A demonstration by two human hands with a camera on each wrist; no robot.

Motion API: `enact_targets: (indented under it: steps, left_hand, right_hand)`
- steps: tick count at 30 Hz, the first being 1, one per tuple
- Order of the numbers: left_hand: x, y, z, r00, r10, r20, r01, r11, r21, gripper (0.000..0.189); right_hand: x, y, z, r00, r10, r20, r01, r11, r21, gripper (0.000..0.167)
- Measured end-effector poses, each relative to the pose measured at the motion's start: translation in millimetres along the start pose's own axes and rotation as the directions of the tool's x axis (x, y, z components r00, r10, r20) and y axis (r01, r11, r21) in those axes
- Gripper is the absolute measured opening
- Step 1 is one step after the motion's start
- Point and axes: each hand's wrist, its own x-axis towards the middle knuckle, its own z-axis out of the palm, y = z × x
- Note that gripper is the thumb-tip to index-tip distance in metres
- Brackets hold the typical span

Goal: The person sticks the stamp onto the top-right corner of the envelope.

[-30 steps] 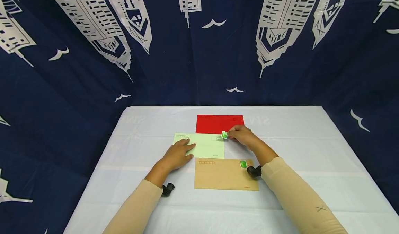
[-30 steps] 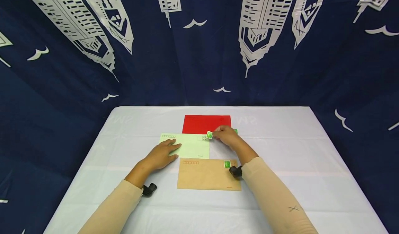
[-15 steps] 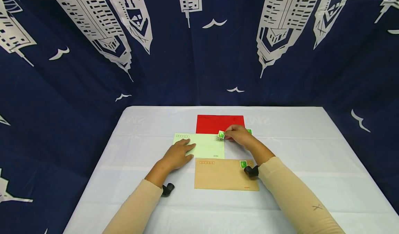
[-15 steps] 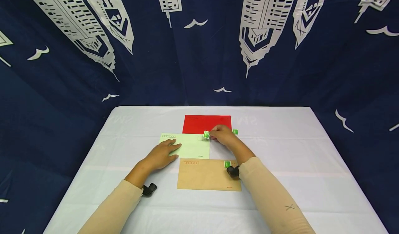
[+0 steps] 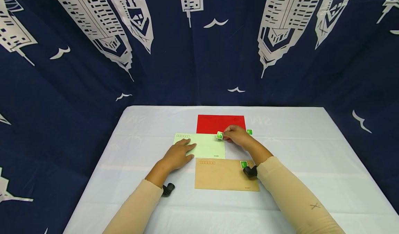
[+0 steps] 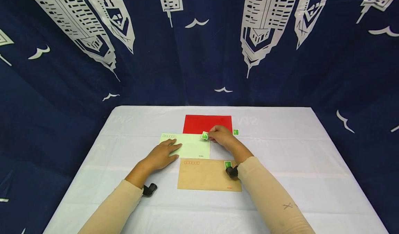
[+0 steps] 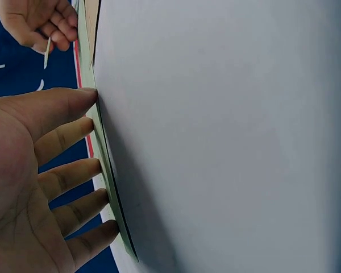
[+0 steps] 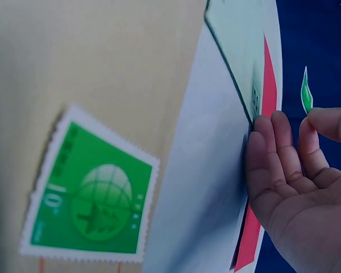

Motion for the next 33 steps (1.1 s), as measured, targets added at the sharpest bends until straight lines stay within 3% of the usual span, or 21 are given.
enact_targets:
  steps: [33]
  left_hand:
    - [-1.9, 2.4, -3.2, 1.000, 0.000, 0.011, 0.001, 1.000, -0.013, 0.052]
  right_hand:
    - [15.2, 3.8, 4.7, 0.999, 0.036, 0.006, -0.035, 0.993, -0.112, 0.018]
